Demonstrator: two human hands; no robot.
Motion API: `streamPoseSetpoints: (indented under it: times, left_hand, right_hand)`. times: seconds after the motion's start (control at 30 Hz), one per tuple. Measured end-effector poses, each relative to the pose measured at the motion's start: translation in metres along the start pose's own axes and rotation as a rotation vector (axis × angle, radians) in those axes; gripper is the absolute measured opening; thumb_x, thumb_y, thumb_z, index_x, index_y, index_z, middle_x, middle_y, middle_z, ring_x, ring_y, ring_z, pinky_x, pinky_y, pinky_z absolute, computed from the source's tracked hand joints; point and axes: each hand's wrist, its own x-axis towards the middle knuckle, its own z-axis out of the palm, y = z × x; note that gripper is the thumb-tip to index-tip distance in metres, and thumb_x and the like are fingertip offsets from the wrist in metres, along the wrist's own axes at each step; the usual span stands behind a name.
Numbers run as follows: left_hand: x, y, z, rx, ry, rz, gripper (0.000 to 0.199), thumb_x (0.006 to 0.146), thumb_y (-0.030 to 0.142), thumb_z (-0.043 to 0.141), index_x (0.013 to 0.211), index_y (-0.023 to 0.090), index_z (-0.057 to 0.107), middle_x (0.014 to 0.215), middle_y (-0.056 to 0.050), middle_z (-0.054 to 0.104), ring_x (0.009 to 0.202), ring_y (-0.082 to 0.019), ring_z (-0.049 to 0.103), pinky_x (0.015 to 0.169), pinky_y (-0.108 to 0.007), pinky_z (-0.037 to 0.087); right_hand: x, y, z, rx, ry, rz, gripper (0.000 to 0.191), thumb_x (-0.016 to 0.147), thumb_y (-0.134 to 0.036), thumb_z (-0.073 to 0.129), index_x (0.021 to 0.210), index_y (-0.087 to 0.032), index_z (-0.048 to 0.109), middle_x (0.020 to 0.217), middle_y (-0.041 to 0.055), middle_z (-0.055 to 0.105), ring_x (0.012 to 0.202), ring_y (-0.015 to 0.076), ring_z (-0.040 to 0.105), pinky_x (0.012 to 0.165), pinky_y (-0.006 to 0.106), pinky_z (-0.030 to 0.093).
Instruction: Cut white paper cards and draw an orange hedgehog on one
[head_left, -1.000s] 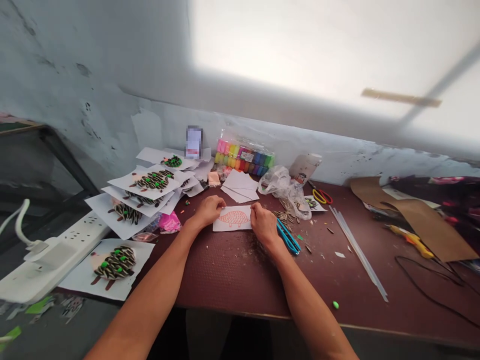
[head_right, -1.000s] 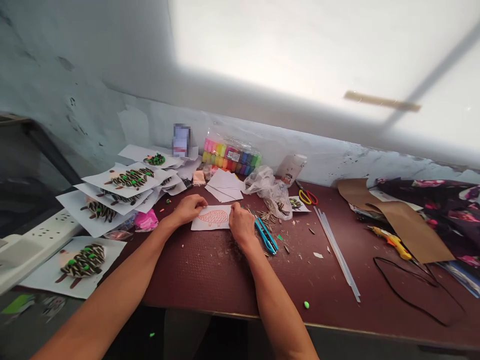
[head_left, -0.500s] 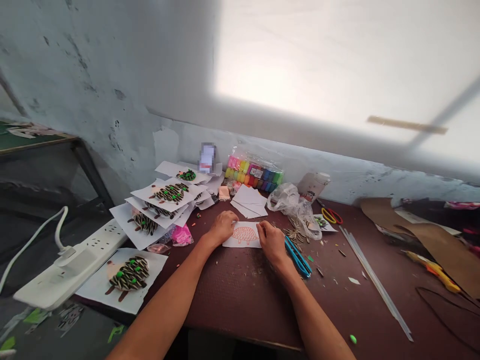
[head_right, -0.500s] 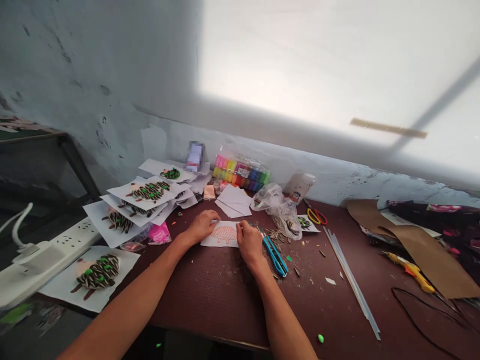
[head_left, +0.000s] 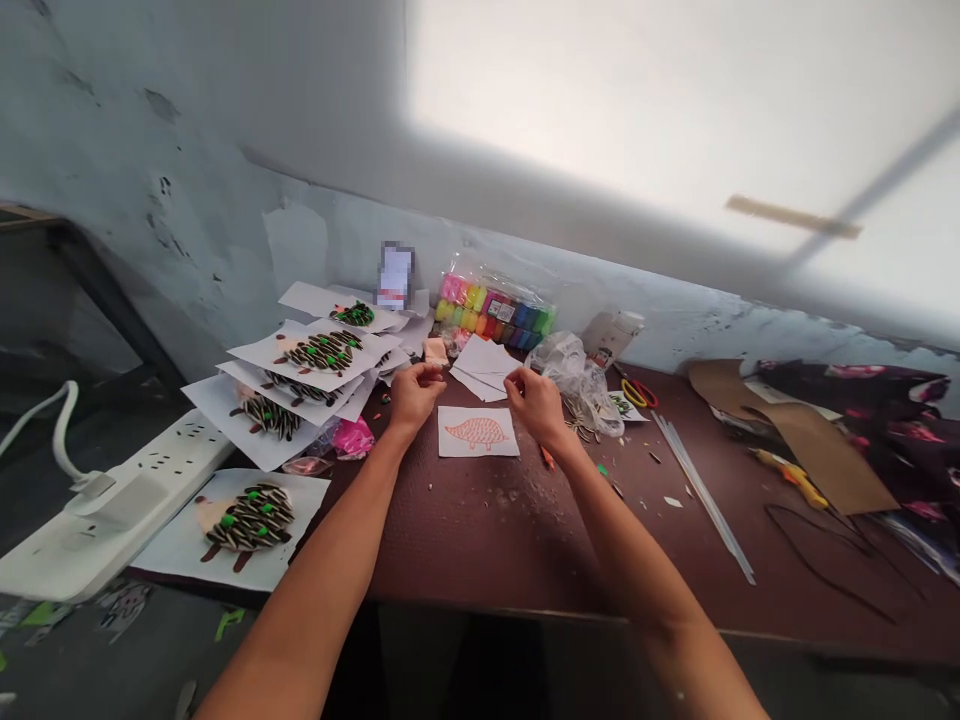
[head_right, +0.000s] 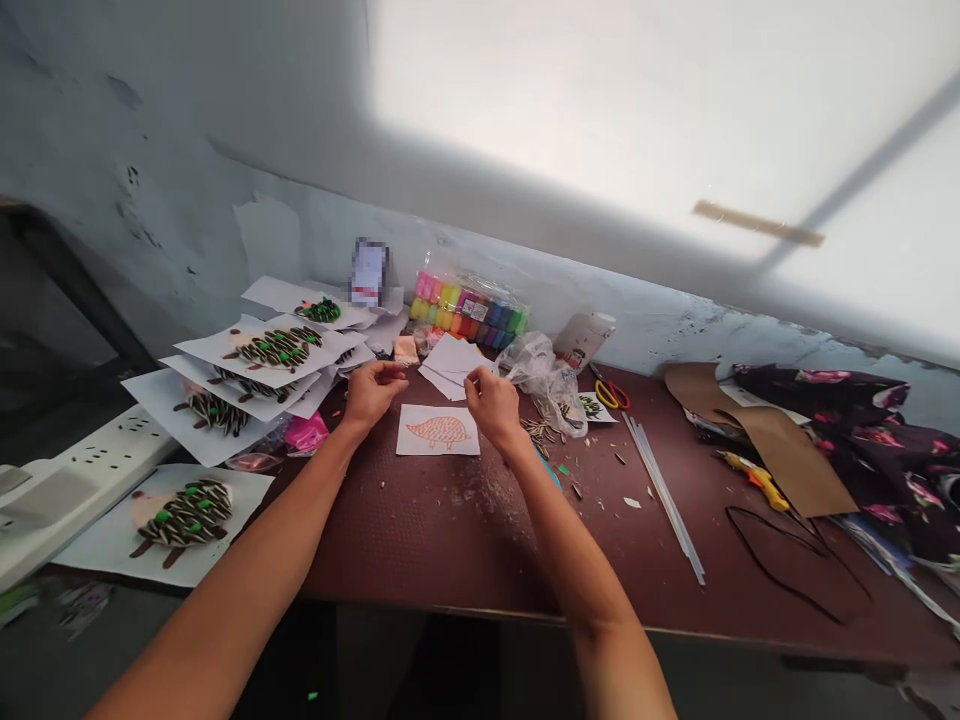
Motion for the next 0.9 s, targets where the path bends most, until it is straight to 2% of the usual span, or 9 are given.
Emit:
streamPoseSetpoints:
  times: [0.13, 0.3, 0.37, 0.4, 0.47, 0.53, 0.6, 0.7, 0.9]
  left_hand:
    - [0.0, -0.001, 0.005, -0.114, -0.028, -0.04, 0.022, 0.069, 0.025, 0.072, 0.087, 0.013, 0.068, 0.074, -0.003, 0.071, 0.066, -0.016, 0.066, 0.062, -0.026, 0.052]
    - [0.005, -0.004, 0.006, -0.237, 0.062, -0.142, 0.027, 0.081, 0.042, 0.064, 0.082, 0.015, 0.062, 0.066, -0.001, 0.065, 0.05, -0.012, 0.058, 0.05, -0.024, 0.046]
    - [0.008, -0.005, 0.008, -0.26, 0.126, -0.169, 0.022, 0.083, 0.036, 0.06, 0.087, 0.015, 0.062, 0.07, -0.001, 0.066, 0.051, -0.011, 0.058, 0.052, -0.023, 0.046]
    - [0.01, -0.005, 0.009, -0.264, 0.169, -0.169, 0.018, 0.08, 0.03, 0.061, 0.092, 0.015, 0.063, 0.076, -0.002, 0.068, 0.053, -0.01, 0.058, 0.054, -0.023, 0.047]
    - [0.014, -0.006, 0.011, -0.256, 0.262, -0.148, 0.025, 0.07, 0.016, 0.065, 0.096, 0.015, 0.065, 0.086, -0.002, 0.069, 0.058, -0.008, 0.058, 0.059, -0.021, 0.048]
    - [0.016, -0.005, 0.013, -0.292, 0.319, -0.145, 0.024, 0.066, 0.011, 0.066, 0.089, 0.014, 0.065, 0.082, -0.001, 0.068, 0.058, -0.008, 0.057, 0.059, -0.02, 0.048]
    - [0.015, -0.003, 0.015, -0.388, 0.279, -0.164, 0.012, 0.07, 0.017, 0.067, 0.081, 0.014, 0.063, 0.068, 0.001, 0.064, 0.056, -0.009, 0.058, 0.055, -0.019, 0.047]
    - [0.011, 0.002, 0.018, -0.472, 0.188, -0.226, 0.016, 0.078, 0.031, 0.065, 0.078, 0.015, 0.062, 0.055, 0.003, 0.058, 0.046, -0.01, 0.054, 0.045, -0.018, 0.042]
    - [0.005, 0.013, 0.019, -0.48, 0.142, -0.299, 0.011, 0.077, 0.024, 0.065, 0.081, 0.015, 0.062, 0.058, 0.002, 0.062, 0.044, -0.009, 0.055, 0.043, -0.017, 0.038]
  right_hand:
    - [0.025, -0.009, 0.006, -0.036, -0.044, -0.018, 0.024, 0.097, -0.027, 0.051, 0.102, -0.018, 0.073, 0.092, 0.0044, 0.076, 0.084, 0.0165, 0.067, 0.075, 0.024, 0.041]
    - [0.052, -0.028, 0.025, -0.059, -0.102, -0.025, 0.029, 0.098, -0.028, 0.051, 0.102, -0.015, 0.076, 0.101, 0.009, 0.077, 0.093, 0.0186, 0.067, 0.078, 0.024, 0.041]
    - [0.061, -0.036, 0.032, -0.058, -0.133, -0.022, 0.03, 0.098, -0.027, 0.049, 0.104, -0.015, 0.076, 0.104, 0.0099, 0.077, 0.095, 0.0192, 0.068, 0.078, 0.024, 0.042]
    - [0.066, -0.04, 0.036, -0.061, -0.134, -0.012, 0.03, 0.098, -0.025, 0.048, 0.106, -0.015, 0.076, 0.106, 0.0099, 0.077, 0.097, 0.0193, 0.068, 0.08, 0.024, 0.043]
    - [0.075, -0.046, 0.043, -0.062, -0.137, -0.006, 0.031, 0.097, -0.021, 0.047, 0.111, -0.018, 0.075, 0.11, 0.0091, 0.076, 0.101, 0.0193, 0.068, 0.083, 0.025, 0.044]
    - [0.085, -0.052, 0.052, -0.061, -0.152, -0.012, 0.031, 0.097, -0.022, 0.048, 0.113, -0.02, 0.075, 0.113, 0.0089, 0.076, 0.104, 0.0202, 0.068, 0.083, 0.025, 0.045]
    - [0.095, -0.058, 0.061, -0.076, -0.182, -0.017, 0.03, 0.096, -0.024, 0.05, 0.11, -0.02, 0.076, 0.113, 0.0102, 0.076, 0.107, 0.0217, 0.068, 0.083, 0.026, 0.046]
    - [0.107, -0.069, 0.075, -0.085, -0.251, 0.048, 0.029, 0.096, -0.032, 0.054, 0.112, -0.018, 0.075, 0.114, 0.015, 0.075, 0.109, 0.0244, 0.069, 0.085, 0.029, 0.048]
    - [0.114, -0.084, 0.091, -0.068, -0.254, 0.096, 0.026, 0.094, -0.024, 0.056, 0.111, -0.013, 0.072, 0.114, 0.0204, 0.074, 0.107, 0.0262, 0.07, 0.084, 0.031, 0.05]
